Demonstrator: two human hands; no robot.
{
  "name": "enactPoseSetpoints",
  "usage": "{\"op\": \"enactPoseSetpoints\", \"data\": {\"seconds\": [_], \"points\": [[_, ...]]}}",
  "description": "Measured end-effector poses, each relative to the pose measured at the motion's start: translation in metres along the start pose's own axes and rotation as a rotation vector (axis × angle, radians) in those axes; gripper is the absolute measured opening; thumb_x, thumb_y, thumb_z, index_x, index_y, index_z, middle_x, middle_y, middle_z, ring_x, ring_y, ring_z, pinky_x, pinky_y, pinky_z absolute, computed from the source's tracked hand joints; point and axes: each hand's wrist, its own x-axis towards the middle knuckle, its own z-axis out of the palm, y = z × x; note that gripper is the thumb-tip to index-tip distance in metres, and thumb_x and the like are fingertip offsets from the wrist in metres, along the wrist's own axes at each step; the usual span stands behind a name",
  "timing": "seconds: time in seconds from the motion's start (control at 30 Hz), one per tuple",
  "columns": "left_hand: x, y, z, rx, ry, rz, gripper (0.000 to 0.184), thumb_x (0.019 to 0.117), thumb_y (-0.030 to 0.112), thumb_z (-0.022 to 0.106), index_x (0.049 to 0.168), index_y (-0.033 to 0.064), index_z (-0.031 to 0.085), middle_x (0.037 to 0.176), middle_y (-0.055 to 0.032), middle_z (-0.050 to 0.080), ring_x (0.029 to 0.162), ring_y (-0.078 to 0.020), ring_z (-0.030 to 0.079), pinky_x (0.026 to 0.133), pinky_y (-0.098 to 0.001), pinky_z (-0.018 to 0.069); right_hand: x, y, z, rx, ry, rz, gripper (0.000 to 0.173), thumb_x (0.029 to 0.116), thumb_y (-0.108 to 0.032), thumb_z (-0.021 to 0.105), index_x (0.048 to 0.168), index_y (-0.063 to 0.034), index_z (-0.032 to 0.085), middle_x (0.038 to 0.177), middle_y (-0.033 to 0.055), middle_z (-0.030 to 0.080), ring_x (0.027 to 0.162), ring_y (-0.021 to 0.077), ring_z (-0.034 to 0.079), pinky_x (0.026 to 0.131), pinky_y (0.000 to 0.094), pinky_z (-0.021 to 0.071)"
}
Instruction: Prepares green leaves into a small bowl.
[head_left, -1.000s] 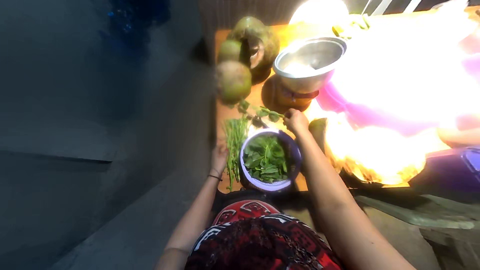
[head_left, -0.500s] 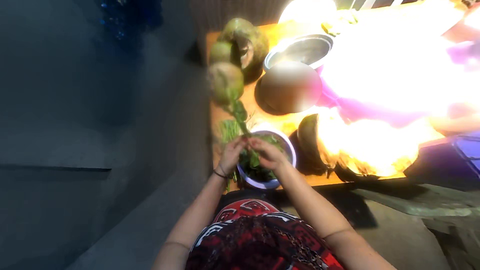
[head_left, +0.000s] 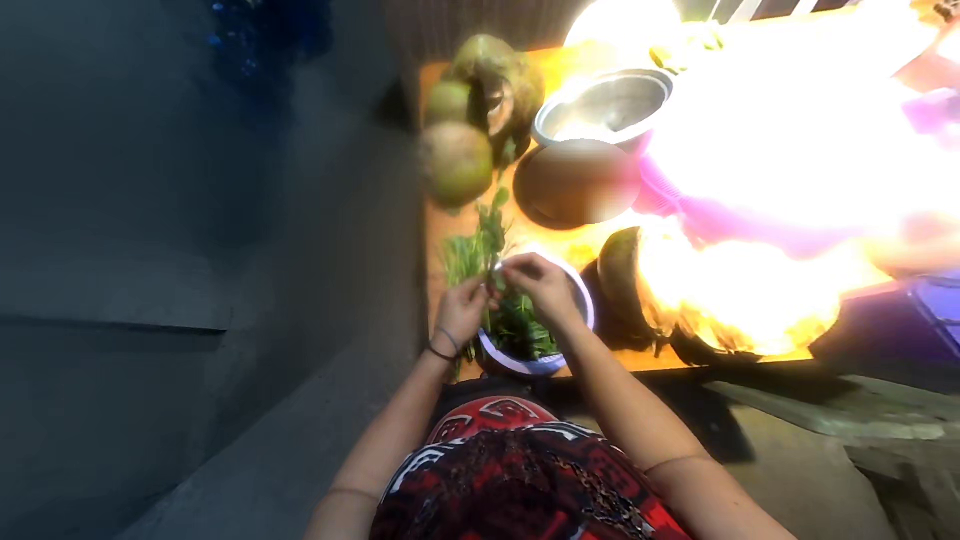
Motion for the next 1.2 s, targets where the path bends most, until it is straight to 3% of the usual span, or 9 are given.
{"op": "enactPoseSetpoints", "data": {"seconds": [0.17,0.27,0.4,0.53,0.6,0.67,0.83,0.97,1.2], "points": [[-0.003,-0.004,-0.003,-0.08,0.022,-0.018,0.04,0.1029,0.009,0.061,0.142,-0.0012,0.056,0.101,-0.0147,0.074,0.077,-0.0152,0.07,0.073,-0.0322,0.059,-0.006,0.001,-0.007,0.043,-0.019,0.014,0.028,0.1023,-0.016,0.055,0.127,-0.0032,0.06,0.101,0.0025,0.066,0.08,0.0079,0.065,0.07,0.0264,0.0578],[-0.006,-0.001,0.0,-0.094,-0.009,-0.028,0.04,0.1021,0.008,0.062,0.141,0.0001,0.057,0.101,-0.0136,0.074,0.076,-0.0139,0.07,0.073,-0.0311,0.0592,-0.011,-0.005,-0.001,-0.007,-0.004,0.002,0.037,0.0929,-0.004,0.069,0.128,0.0004,0.058,0.101,0.0067,0.069,0.078,0.0099,0.068,0.071,0.0278,0.0604],[-0.006,0.0,-0.002,-0.414,-0.049,-0.116,0.042,0.1011,0.002,0.06,0.143,0.0,0.054,0.092,-0.0093,0.076,0.071,-0.0122,0.072,0.065,-0.025,0.06,-0.006,0.001,-0.006,0.103,0.069,0.104,0.037,0.0926,0.007,0.065,0.126,-0.0025,0.054,0.087,0.0027,0.068,0.071,0.0106,0.068,0.069,0.0299,0.0609],[-0.009,0.003,-0.006,-0.672,-0.08,-0.205,0.039,0.1029,0.004,0.055,0.142,0.0076,0.055,0.087,-0.0084,0.075,0.068,-0.0114,0.071,0.06,-0.0228,0.0584,-0.013,0.006,-0.012,0.052,-0.058,0.043,0.047,0.0901,0.008,0.061,0.135,-0.005,0.054,0.095,0.0023,0.067,0.074,0.0078,0.064,0.067,0.0263,0.0572],[-0.009,0.0,-0.004,-0.721,-0.112,-0.208,0.038,0.1043,0.006,0.051,0.142,0.0091,0.054,0.085,-0.0068,0.074,0.066,-0.0102,0.069,0.06,-0.0224,0.058,-0.014,0.008,-0.016,-0.043,-0.166,-0.022,0.037,0.0927,0.006,0.057,0.128,-0.0018,0.065,0.111,0.0051,0.07,0.086,0.0063,0.065,0.076,0.025,0.0571],[-0.01,0.0,-0.004,-0.743,-0.142,-0.202,0.035,0.1057,0.008,0.049,0.14,0.0104,0.055,0.084,-0.0043,0.073,0.066,-0.0088,0.068,0.061,-0.022,0.0581,-0.015,0.008,-0.016,-0.187,-0.24,-0.111,0.028,0.095,0.001,0.056,0.117,-0.0013,0.072,0.112,0.0059,0.071,0.091,0.0053,0.065,0.081,0.0248,0.0565],[-0.01,-0.002,-0.005,-0.82,-0.202,-0.206,0.031,0.1047,0.007,0.049,0.133,0.0141,0.06,0.084,-0.0022,0.071,0.067,-0.0082,0.068,0.061,-0.0213,0.0585,-0.014,0.002,-0.02,-0.494,-0.342,-0.328,0.025,0.0989,-0.015,0.058,0.111,-0.0011,0.075,0.128,0.0165,0.062,0.12,0.0231,0.06,0.103,0.0414,0.0509],[-0.009,-0.008,-0.002,-0.854,-0.24,-0.194,0.033,0.1041,0.009,0.05,0.134,0.0149,0.061,0.084,-0.0014,0.072,0.068,-0.0087,0.069,0.062,-0.0222,0.0587,-0.014,-0.002,-0.021,-0.583,-0.432,-0.374,0.023,0.1026,-0.01,0.056,0.113,0.0019,0.073,0.108,0.0142,0.072,0.102,0.0201,0.069,0.095,0.0388,0.0555],[-0.008,-0.011,-0.002,-0.859,-0.289,-0.18,0.035,0.1016,0.004,0.051,0.134,0.0115,0.061,0.084,-0.003,0.072,0.069,-0.0099,0.069,0.067,-0.0248,0.0598,-0.009,0.011,-0.024,-0.604,-0.425,-0.543,0.026,0.0999,-0.01,0.053,0.104,0.0025,0.076,0.102,0.015,0.072,0.1,0.0224,0.069,0.092,0.0386,0.0559]]}}
